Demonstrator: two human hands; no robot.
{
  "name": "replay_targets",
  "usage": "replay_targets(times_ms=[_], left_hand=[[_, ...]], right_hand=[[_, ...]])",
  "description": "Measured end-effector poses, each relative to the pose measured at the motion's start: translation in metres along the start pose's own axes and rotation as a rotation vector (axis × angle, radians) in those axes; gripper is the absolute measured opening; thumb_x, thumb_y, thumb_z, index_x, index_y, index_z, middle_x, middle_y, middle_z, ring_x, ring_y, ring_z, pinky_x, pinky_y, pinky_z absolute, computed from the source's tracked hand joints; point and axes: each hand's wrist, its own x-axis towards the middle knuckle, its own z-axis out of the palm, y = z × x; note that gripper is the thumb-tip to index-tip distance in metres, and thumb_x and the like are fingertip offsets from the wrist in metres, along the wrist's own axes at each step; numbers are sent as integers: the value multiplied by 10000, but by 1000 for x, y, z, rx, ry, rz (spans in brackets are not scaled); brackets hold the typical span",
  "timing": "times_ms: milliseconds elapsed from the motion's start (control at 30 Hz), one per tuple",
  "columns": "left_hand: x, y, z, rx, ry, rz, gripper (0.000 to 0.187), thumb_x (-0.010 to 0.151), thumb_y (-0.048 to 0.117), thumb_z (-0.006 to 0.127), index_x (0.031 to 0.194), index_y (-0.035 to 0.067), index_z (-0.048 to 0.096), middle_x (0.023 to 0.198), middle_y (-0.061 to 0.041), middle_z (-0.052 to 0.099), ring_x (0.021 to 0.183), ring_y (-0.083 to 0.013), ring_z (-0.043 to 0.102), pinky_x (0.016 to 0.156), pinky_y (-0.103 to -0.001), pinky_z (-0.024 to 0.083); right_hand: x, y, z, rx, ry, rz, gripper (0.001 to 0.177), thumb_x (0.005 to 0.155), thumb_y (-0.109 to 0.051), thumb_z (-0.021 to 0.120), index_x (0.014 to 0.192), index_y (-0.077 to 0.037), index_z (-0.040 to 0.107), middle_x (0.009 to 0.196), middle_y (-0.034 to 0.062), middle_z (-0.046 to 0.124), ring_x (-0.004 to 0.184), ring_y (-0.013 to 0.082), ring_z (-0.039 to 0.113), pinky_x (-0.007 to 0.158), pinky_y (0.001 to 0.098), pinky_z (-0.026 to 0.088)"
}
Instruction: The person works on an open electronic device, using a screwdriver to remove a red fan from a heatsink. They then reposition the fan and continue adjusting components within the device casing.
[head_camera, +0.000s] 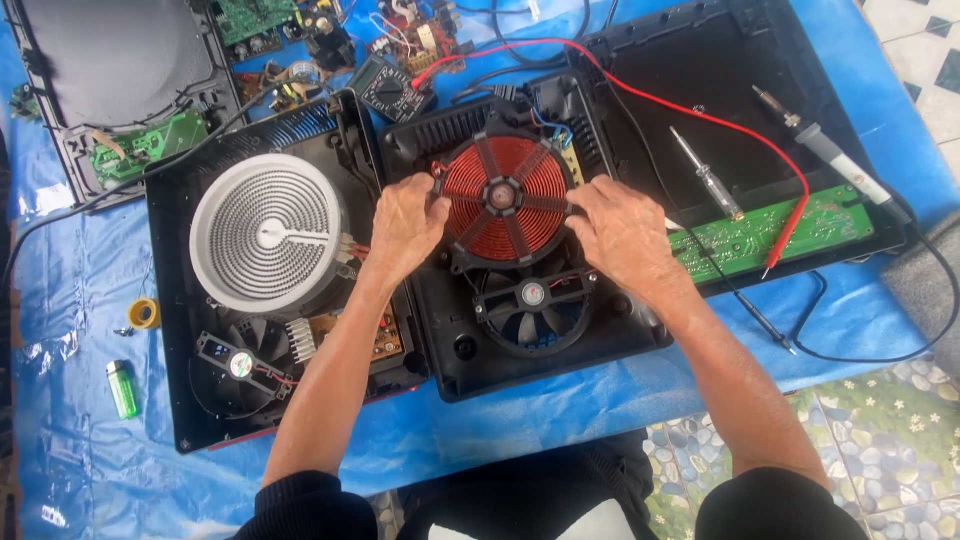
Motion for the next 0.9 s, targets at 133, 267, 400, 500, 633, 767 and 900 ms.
replay_targets(times_ms=[133,267,400,500,633,767,900], left_hand=[[-5,10,-7,41,-8,-2,209,914,176,694,1013,-2,649,817,-194,673,827,-448,711,713,-576,589],[-4,6,4,159,-12,-63,282,926,280,675,1084,49,633,849,-175,704,829,-441,723,720,-580,592],[-8,22,4,217,20,-94,322,971,277,614,1175,29,636,906,-188,731,838,-444,729,741,-560,598],[-12,27,0,202,55,-47,339,1001,254,575,1241,19,615,952,-203,730,869,-455,729,761,-575,594],[-13,21,1,131,78,-11,372,1015,240,556,1308,16,604,1041,-211,730,929,-456,717,795,-564,577],[-12,17,-2,-46,128,25,441,976,185,609,1396,59,559,1066,-212,706,978,-450,693,831,-569,557],[-12,10,3,-50,170,49,502,916,175,659,1396,74,550,1049,-185,692,997,-405,689,847,-529,564]], right_hand=[[5,2,-4,26,-40,32,201,929,-308,732,1082,-191,674,846,20,579,823,232,692,735,371,593],[13,3,-11,84,-71,72,175,924,-332,734,1017,-194,681,826,13,587,813,236,698,726,384,593],[10,12,16,-142,-5,16,179,956,-424,678,1025,-264,637,844,-68,544,808,154,684,726,309,589],[7,7,12,-50,-18,66,179,955,-406,689,1032,-252,643,848,-51,564,799,162,691,726,320,591],[2,10,15,-92,71,44,229,974,-465,662,1059,-256,624,841,-66,551,760,141,698,699,288,588],[0,13,17,-180,130,-8,240,1012,-503,611,1084,-274,603,857,-97,529,758,88,687,700,228,578],[2,8,19,-244,172,-34,247,1034,-519,561,1054,-277,610,814,-98,513,716,74,674,654,209,562]])
